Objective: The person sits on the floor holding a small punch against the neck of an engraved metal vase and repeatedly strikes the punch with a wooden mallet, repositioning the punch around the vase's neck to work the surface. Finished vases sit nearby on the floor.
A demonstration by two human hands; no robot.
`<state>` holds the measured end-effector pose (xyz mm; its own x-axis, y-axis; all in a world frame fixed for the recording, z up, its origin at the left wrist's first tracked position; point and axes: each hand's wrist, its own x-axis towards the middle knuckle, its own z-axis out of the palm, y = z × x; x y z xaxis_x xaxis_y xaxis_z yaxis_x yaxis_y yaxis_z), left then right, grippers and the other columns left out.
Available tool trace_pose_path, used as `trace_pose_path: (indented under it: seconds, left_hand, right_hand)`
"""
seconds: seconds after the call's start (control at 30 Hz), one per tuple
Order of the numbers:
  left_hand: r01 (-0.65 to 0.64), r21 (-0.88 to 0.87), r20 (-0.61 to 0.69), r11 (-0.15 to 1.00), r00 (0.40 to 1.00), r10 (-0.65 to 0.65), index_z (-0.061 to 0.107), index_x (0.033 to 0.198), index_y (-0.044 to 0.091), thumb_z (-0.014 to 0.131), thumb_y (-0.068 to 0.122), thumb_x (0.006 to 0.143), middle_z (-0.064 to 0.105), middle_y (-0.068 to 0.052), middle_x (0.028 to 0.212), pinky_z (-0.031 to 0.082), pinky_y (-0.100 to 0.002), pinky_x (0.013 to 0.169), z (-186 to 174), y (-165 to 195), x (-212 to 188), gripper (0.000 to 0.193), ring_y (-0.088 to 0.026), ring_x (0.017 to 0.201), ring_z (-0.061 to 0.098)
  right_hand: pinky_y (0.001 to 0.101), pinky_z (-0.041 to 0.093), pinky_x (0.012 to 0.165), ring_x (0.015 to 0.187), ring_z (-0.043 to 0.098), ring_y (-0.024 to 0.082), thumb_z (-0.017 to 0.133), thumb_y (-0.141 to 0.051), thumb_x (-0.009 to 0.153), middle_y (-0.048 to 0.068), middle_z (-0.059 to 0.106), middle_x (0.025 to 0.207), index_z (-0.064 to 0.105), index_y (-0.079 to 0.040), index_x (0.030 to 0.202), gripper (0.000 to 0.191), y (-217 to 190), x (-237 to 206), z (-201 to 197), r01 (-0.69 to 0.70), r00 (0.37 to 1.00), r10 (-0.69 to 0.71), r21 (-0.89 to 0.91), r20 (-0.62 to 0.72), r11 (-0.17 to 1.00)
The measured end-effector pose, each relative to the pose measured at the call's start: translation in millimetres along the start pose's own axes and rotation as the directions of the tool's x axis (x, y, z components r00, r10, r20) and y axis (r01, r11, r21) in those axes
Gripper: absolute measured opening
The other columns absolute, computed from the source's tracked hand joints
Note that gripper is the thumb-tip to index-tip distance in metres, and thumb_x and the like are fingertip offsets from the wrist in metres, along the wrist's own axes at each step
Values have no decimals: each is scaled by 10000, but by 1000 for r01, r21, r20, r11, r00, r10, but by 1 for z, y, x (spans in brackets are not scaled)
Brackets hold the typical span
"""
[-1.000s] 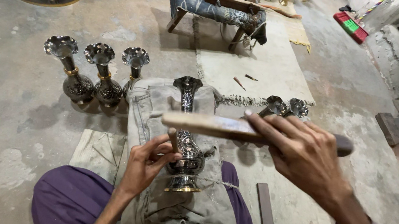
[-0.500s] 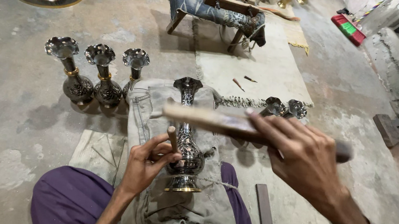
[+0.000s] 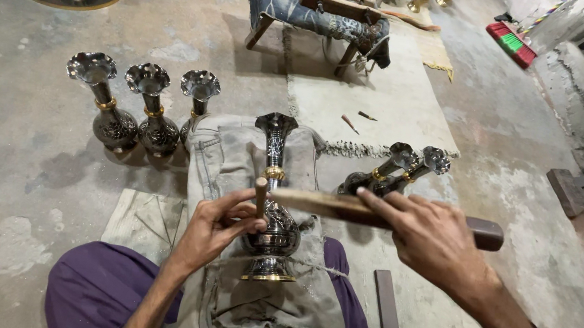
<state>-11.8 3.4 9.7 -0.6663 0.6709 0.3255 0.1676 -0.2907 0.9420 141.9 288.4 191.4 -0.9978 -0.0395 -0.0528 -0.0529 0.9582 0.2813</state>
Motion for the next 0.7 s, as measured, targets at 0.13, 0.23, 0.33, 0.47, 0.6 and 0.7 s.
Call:
trace_pose_path:
  seconds: [0.13, 0.23, 0.33, 0.47, 0.6, 0.7]
  left_hand:
    - [-30, 66, 29, 997, 999, 28, 569, 1425, 139, 709, 61, 926, 811, -115, 1076, 710, -362, 845, -2, -2, 1, 524, -205, 971, 810]
    - [-66, 78, 44, 995, 997, 63, 567, 1423, 136, 721, 53, 919, 812, -105, 1063, 706, -349, 817, -3, -2, -1, 533, -200, 957, 812]
    - [-77, 91, 46, 993, 996, 73, 578, 1412, 131, 712, 48, 925, 810, -100, 1070, 709, -334, 821, -3, 2, -2, 512, -192, 962, 811]
    - [-32, 64, -9, 997, 999, 33, 609, 1379, 116, 713, 35, 926, 814, -106, 1050, 701, -330, 800, 1, 8, -6, 471, -186, 953, 801]
    - [24, 78, -48, 997, 999, -21, 627, 1339, 126, 716, 46, 931, 830, -103, 1021, 691, -334, 773, 3, 11, -9, 426, -182, 928, 810]
    - [14, 111, -92, 994, 996, -4, 607, 1363, 149, 719, 61, 912, 826, -99, 1002, 705, -340, 796, 7, 4, -11, 473, -176, 917, 815]
  right_hand:
    - [372, 652, 662, 841, 744, 191, 650, -145, 910, 67, 740, 1171, 517, -284, 1479, 601, 4, 0, -11, -18, 969, 72, 225, -236, 974]
    - [390, 657, 743, 887, 739, 212, 683, -120, 838, 106, 715, 1225, 506, -253, 1495, 693, 3, -4, -28, 50, 938, 107, 436, -329, 898]
    - [411, 645, 743, 854, 741, 216, 692, -122, 842, 54, 752, 1153, 535, -299, 1443, 646, -2, -1, -40, 112, 935, -51, 156, -350, 981]
    - [390, 629, 761, 825, 732, 217, 690, -152, 864, 82, 756, 1106, 528, -236, 1479, 642, -9, 6, -42, 124, 922, -35, 207, -386, 970]
    - [392, 630, 707, 817, 739, 187, 671, -176, 906, 49, 770, 1090, 572, -281, 1428, 541, -7, 14, -38, 134, 940, -125, 8, -319, 991]
    - [387, 627, 658, 810, 732, 198, 686, -237, 899, 67, 763, 1075, 565, -238, 1424, 539, -5, 16, -38, 101, 937, -52, 123, -345, 987]
